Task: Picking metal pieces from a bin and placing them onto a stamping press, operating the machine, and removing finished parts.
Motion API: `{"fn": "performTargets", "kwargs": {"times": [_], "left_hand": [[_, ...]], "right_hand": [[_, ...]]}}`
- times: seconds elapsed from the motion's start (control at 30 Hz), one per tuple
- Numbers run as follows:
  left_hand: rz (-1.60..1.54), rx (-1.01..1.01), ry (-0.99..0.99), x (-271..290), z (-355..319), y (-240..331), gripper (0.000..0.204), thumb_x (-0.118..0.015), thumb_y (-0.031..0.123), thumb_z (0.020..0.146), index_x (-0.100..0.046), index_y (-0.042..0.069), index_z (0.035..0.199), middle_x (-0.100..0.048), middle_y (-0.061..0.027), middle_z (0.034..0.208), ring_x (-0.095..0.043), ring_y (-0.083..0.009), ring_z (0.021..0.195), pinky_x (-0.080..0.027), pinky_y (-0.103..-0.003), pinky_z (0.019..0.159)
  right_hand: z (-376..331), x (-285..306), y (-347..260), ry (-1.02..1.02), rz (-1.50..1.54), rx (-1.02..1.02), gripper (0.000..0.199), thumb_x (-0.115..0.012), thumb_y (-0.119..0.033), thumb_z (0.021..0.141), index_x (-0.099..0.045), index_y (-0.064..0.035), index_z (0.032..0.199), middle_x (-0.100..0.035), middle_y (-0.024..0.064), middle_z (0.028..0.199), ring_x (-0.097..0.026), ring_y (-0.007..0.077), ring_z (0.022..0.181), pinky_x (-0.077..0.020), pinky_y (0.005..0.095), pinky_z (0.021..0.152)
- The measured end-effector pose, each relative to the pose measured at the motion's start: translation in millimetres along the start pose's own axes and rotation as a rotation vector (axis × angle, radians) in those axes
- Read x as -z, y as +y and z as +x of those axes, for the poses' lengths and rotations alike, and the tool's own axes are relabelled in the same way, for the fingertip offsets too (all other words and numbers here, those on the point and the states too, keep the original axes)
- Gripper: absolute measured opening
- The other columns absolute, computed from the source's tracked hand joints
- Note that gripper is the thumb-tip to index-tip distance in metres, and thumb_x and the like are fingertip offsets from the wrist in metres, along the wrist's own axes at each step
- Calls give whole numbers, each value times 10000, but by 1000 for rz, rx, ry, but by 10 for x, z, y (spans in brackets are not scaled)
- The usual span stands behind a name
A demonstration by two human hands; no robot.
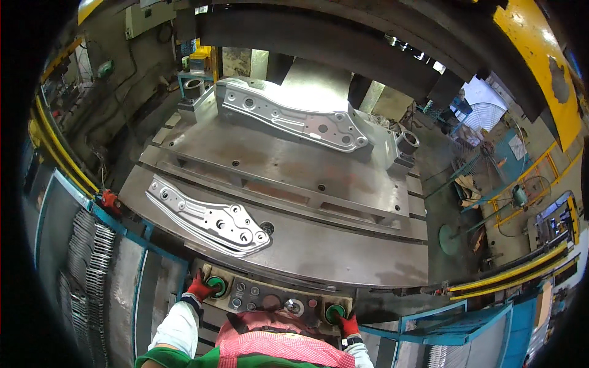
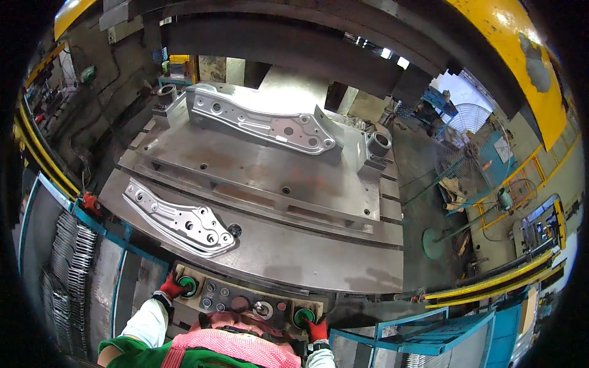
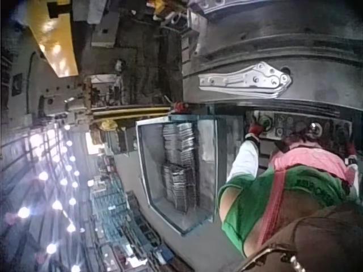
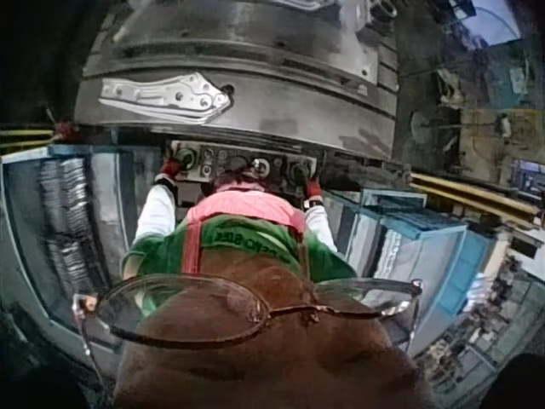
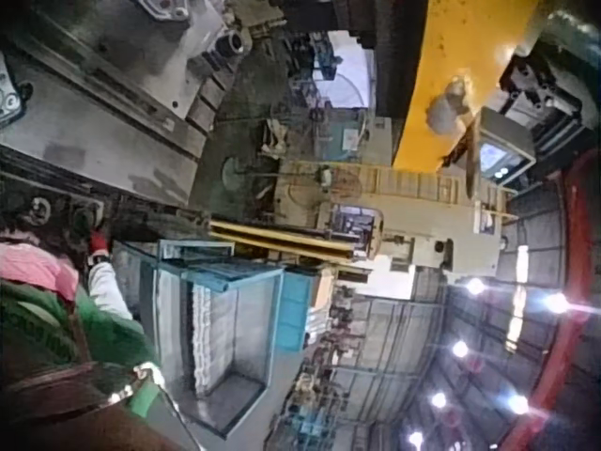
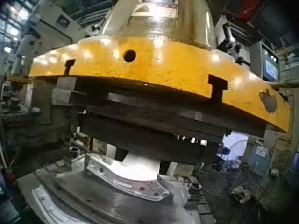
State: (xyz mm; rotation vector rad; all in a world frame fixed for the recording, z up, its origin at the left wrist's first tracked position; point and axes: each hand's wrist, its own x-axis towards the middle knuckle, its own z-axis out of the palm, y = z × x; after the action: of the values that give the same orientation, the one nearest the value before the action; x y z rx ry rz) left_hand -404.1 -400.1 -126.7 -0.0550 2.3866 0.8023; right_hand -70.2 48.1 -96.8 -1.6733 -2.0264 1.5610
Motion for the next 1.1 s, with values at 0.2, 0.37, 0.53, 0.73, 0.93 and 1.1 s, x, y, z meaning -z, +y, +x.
{"fn": "performTargets", "kwargs": {"times": [0.2, 0.37, 0.53, 0.73, 0.93, 1.1], "left_hand": [[-67, -136, 12, -17, -19, 355, 1325, -839, 494, 451, -71, 10, 1416, -268, -240, 1410, -260, -339, 1317, -275, -361, 1063], [-70, -56, 84, -101, 79, -68, 1320, -843, 487, 444, -85, 7, 1413, -299, -238, 1396, -279, -343, 1307, -285, -359, 1056], [-25, -56, 85, -89, 117, -33, 1331, -850, 472, 439, -70, 5, 1412, -253, -244, 1413, -249, -334, 1322, -272, -351, 1064], [-80, -143, 54, -135, 204, 101, 1356, -864, 447, 423, -51, -6, 1409, -232, -221, 1430, -238, -308, 1330, -257, -332, 1073], [-91, -64, 88, -11, 60, -74, 1370, -878, 434, 397, -64, 12, 1416, -288, -199, 1413, -277, -295, 1315, -267, -334, 1068], [-132, -145, 35, -196, 368, 19, 1373, -885, 429, 394, -65, 35, 1423, -290, -173, 1421, -270, -291, 1319, -273, -348, 1065]], "right_hand": [[734, -105, 1233, 95, 154, 136, 745, -827, -218, 595, -458, 14, 1199, -581, 134, 1108, -573, 240, 967, -476, 323, 825], [180, -97, 313, 82, 4, 130, 663, -806, -242, 621, -509, -3, 1163, -599, 150, 1112, -598, 243, 974, -475, 337, 832], [189, -72, 302, 70, -115, 23, 736, -818, -316, 589, -507, -3, 1178, -599, 150, 1123, -579, 258, 1032, -460, 347, 865], [554, -52, 861, 36, 6, 114, 848, -842, -368, 526, -473, 2, 1194, -579, 192, 1135, -558, 301, 1060, -450, 380, 876], [474, -237, 695, -25, 39, -7, 923, -841, -393, 528, -423, 34, 1231, -534, 204, 1201, -517, 300, 1120, -429, 375, 913], [615, -121, 900, 43, 87, 140, 746, -805, -299, 616, -461, 13, 1199, -568, 159, 1149, -552, 260, 1046, -446, 360, 877]]}}
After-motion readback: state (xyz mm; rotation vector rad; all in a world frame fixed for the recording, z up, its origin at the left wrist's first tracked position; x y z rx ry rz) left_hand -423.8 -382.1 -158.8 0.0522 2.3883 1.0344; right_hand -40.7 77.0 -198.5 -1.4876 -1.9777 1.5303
